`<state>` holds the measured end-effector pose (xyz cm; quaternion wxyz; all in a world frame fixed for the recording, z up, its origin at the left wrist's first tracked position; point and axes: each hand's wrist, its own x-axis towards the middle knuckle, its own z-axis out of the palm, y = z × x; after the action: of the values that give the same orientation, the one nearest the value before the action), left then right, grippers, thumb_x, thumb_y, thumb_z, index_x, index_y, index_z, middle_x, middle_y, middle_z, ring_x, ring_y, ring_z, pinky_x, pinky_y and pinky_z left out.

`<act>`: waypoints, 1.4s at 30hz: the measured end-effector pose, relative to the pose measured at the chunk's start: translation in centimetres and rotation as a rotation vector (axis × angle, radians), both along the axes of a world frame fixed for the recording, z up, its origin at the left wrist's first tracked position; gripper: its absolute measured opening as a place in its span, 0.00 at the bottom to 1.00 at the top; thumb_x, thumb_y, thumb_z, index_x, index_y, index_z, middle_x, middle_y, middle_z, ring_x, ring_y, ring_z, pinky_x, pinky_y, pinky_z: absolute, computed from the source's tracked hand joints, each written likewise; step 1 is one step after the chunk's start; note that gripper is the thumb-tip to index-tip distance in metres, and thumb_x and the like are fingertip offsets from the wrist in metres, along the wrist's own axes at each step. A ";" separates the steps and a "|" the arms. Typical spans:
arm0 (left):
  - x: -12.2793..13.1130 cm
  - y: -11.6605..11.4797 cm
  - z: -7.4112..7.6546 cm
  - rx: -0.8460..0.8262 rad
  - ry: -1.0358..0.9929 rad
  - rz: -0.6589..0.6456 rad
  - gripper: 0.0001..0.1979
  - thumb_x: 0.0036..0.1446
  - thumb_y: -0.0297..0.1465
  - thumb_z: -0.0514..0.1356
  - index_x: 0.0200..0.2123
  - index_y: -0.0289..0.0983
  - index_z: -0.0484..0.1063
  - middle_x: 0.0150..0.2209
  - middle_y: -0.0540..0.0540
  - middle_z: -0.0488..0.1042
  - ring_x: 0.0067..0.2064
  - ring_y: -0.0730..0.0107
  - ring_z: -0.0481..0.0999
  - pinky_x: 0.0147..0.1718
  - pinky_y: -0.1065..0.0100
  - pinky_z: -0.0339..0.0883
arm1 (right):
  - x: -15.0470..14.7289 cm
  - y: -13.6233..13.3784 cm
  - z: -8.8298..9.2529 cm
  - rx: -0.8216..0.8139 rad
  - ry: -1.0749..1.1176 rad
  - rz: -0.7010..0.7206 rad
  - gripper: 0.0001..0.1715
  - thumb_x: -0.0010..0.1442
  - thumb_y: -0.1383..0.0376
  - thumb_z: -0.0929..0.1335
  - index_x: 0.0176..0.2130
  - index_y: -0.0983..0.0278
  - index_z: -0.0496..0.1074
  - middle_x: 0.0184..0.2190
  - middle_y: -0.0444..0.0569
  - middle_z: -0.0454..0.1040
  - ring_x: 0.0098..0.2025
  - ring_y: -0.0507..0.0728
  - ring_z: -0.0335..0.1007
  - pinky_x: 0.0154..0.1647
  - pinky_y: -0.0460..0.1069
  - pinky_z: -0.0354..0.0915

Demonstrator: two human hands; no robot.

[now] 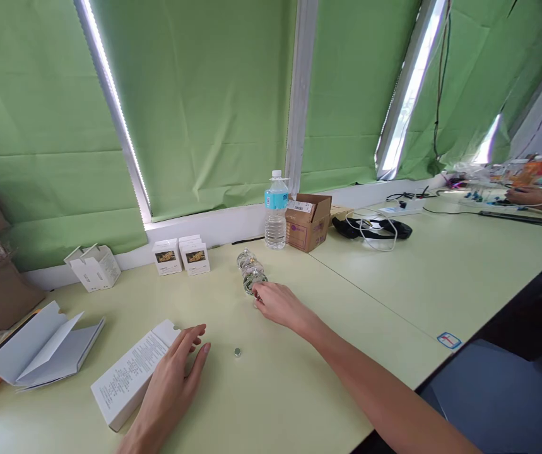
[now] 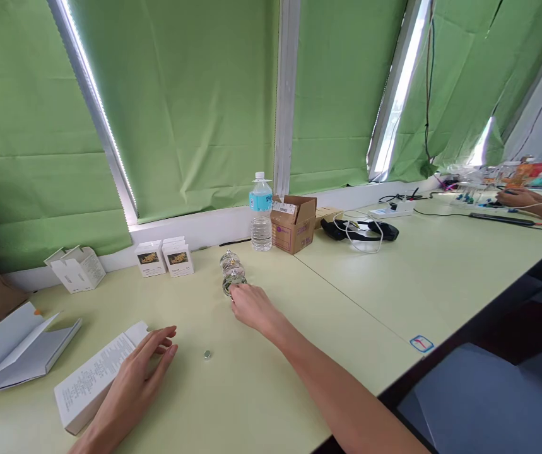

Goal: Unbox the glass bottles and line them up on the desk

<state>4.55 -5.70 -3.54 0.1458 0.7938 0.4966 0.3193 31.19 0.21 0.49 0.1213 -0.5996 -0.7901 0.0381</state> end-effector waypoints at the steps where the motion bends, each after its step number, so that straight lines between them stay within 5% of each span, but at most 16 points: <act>1: 0.0 0.0 0.0 -0.007 0.000 -0.002 0.16 0.65 0.40 0.50 0.53 0.46 0.64 0.51 0.46 0.71 0.47 0.64 0.74 0.44 0.63 0.71 | 0.0 0.1 -0.1 -0.007 0.002 -0.012 0.07 0.62 0.70 0.63 0.42 0.65 0.66 0.38 0.54 0.73 0.39 0.61 0.71 0.34 0.49 0.57; 5: 0.0 -0.1 0.0 -0.038 -0.007 -0.012 0.16 0.65 0.40 0.49 0.54 0.45 0.62 0.51 0.44 0.70 0.46 0.63 0.74 0.42 0.62 0.72 | 0.0 0.3 -0.4 -0.029 0.030 -0.054 0.10 0.64 0.67 0.63 0.47 0.65 0.62 0.36 0.53 0.73 0.36 0.60 0.70 0.31 0.48 0.56; 10: 0.0 -0.1 0.0 -0.042 0.003 -0.013 0.16 0.65 0.40 0.49 0.55 0.46 0.61 0.51 0.45 0.70 0.46 0.64 0.74 0.45 0.61 0.70 | 0.0 0.7 -0.5 -0.052 0.062 -0.067 0.02 0.63 0.70 0.63 0.38 0.65 0.66 0.36 0.52 0.73 0.36 0.58 0.70 0.31 0.47 0.55; 15: 0.0 -0.1 0.1 -0.049 0.002 -0.014 0.16 0.65 0.40 0.49 0.54 0.45 0.62 0.51 0.45 0.70 0.47 0.64 0.74 0.44 0.62 0.71 | 0.0 0.3 0.1 -0.066 0.111 -0.034 0.05 0.62 0.69 0.63 0.35 0.66 0.69 0.36 0.53 0.73 0.38 0.58 0.69 0.33 0.48 0.56; 22: 0.0 0.1 0.0 -0.056 0.017 -0.021 0.16 0.65 0.40 0.49 0.54 0.45 0.62 0.52 0.46 0.69 0.47 0.64 0.74 0.45 0.61 0.70 | -1.7 -2.0 0.4 -0.346 0.232 0.331 0.20 0.53 0.51 0.71 0.40 0.61 0.73 0.29 0.41 0.75 0.29 0.51 0.69 0.23 0.43 0.58; 26: -0.1 0.1 -0.1 -0.068 0.030 -0.021 0.16 0.65 0.41 0.49 0.54 0.45 0.61 0.52 0.46 0.69 0.47 0.65 0.73 0.46 0.62 0.68 | -3.2 -2.7 -0.3 -0.420 0.248 0.471 0.17 0.52 0.56 0.72 0.39 0.63 0.73 0.27 0.41 0.73 0.28 0.51 0.68 0.23 0.43 0.58; 31: -0.1 0.0 0.0 -0.082 0.047 -0.031 0.15 0.66 0.40 0.48 0.53 0.46 0.61 0.51 0.49 0.69 0.47 0.67 0.72 0.46 0.63 0.67 | -1.7 -1.7 -0.3 -0.308 0.187 0.338 0.07 0.53 0.67 0.70 0.35 0.63 0.73 0.28 0.42 0.74 0.30 0.50 0.68 0.26 0.42 0.56; 36: -0.1 -0.1 0.0 -0.083 0.060 -0.039 0.14 0.66 0.40 0.48 0.53 0.47 0.61 0.51 0.50 0.68 0.47 0.67 0.72 0.46 0.63 0.67 | 2.3 1.0 -0.5 -0.175 0.133 0.089 0.08 0.55 0.73 0.66 0.37 0.66 0.72 0.33 0.50 0.73 0.34 0.54 0.67 0.28 0.44 0.54; 42: -0.2 0.0 -0.1 -0.073 0.063 -0.053 0.14 0.66 0.39 0.48 0.53 0.47 0.62 0.51 0.49 0.69 0.47 0.67 0.73 0.46 0.63 0.68 | 3.0 2.9 -1.7 -0.127 0.097 0.021 0.09 0.55 0.72 0.67 0.38 0.64 0.74 0.33 0.49 0.74 0.35 0.55 0.68 0.31 0.45 0.54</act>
<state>4.37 -5.73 -3.59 0.1672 0.8105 0.4912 0.2718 34.15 3.11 -1.23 0.1207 -0.5951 -0.7857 0.1184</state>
